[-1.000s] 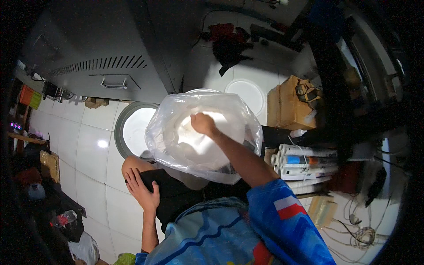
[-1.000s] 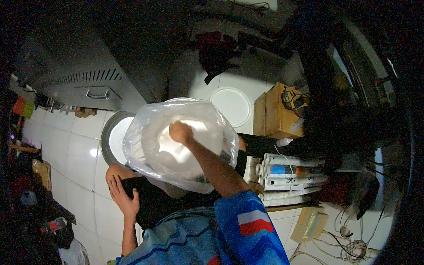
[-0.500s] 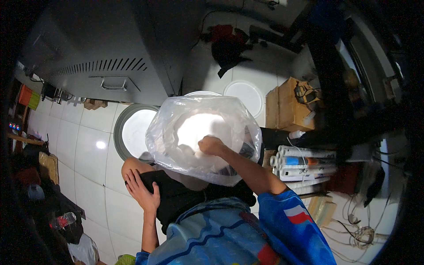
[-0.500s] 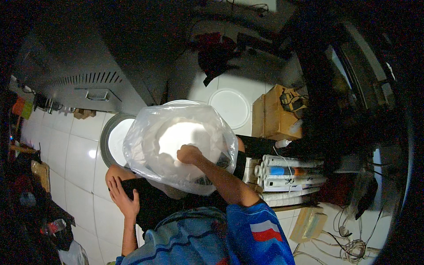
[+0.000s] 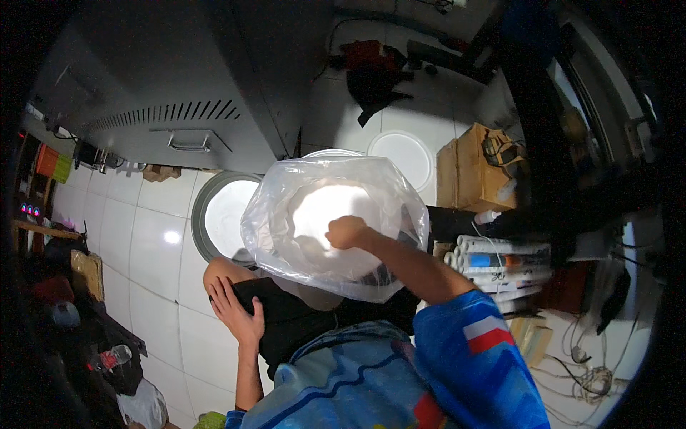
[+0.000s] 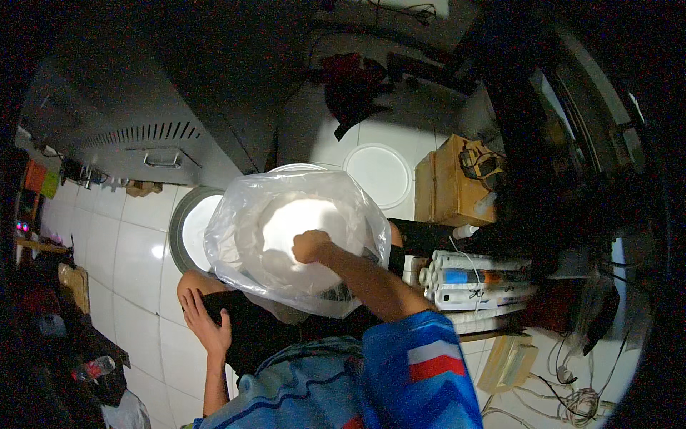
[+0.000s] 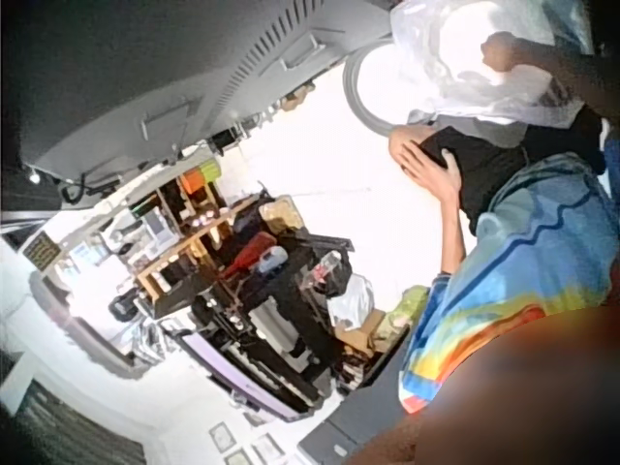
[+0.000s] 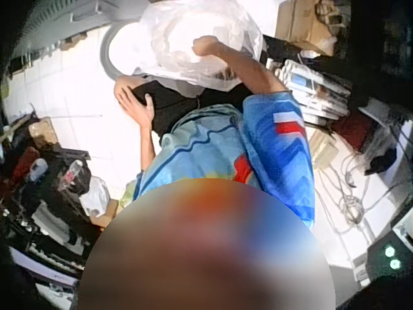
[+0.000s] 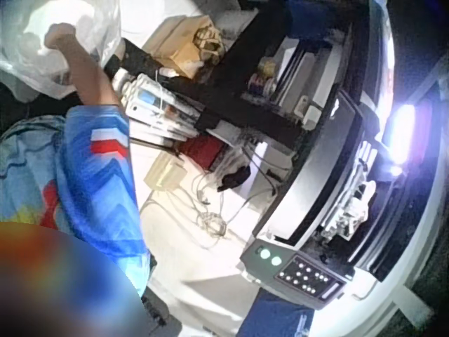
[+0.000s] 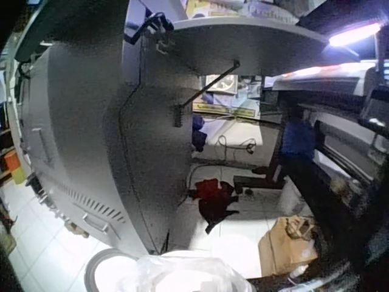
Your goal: The person scoops a white powder from a plastic bag using a small cup and pours it into a metal bucket. The person repeats this scooping and pouring action multiple times.
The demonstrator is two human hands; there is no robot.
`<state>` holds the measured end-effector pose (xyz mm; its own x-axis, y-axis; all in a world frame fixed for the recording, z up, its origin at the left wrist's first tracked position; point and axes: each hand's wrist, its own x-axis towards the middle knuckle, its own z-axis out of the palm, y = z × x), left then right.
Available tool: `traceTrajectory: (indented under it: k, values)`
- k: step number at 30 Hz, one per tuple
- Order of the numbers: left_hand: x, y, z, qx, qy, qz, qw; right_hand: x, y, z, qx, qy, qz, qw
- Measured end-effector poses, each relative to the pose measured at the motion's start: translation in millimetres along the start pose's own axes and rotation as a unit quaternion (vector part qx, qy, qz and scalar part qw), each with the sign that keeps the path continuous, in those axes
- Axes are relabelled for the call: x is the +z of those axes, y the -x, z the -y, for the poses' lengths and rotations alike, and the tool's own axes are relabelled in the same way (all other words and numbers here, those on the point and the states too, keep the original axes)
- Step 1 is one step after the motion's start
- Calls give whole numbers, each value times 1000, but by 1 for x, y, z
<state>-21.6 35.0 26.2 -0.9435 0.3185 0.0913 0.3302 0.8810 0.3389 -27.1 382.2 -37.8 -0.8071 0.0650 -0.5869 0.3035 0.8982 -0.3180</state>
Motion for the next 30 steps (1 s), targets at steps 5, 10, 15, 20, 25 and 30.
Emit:
traceTrajectory:
  k: [5, 10, 15, 20, 25, 30]
  values:
    - [1, 0, 0, 5, 0, 1, 1000, -28, -29, -27, 12, 34, -97, 995]
    - [2, 2, 2, 10, -18, -5, 1000, -30, -72, 14, 81, -136, -205, 966]
    - [3, 0, 3, 4, -12, 0, 1000, -9, -29, 31, -4, -31, -56, 998]
    - [4, -1, 4, 7, -11, -1, 1000, -36, -26, 3, 8, 49, 11, 999]
    - [4, 1, 4, -6, -17, 7, 1000, -31, -52, 31, 39, -115, -170, 978]
    - [2, 1, 6, -12, -7, 8, 1000, -17, -24, 40, -50, 0, 9, 999]
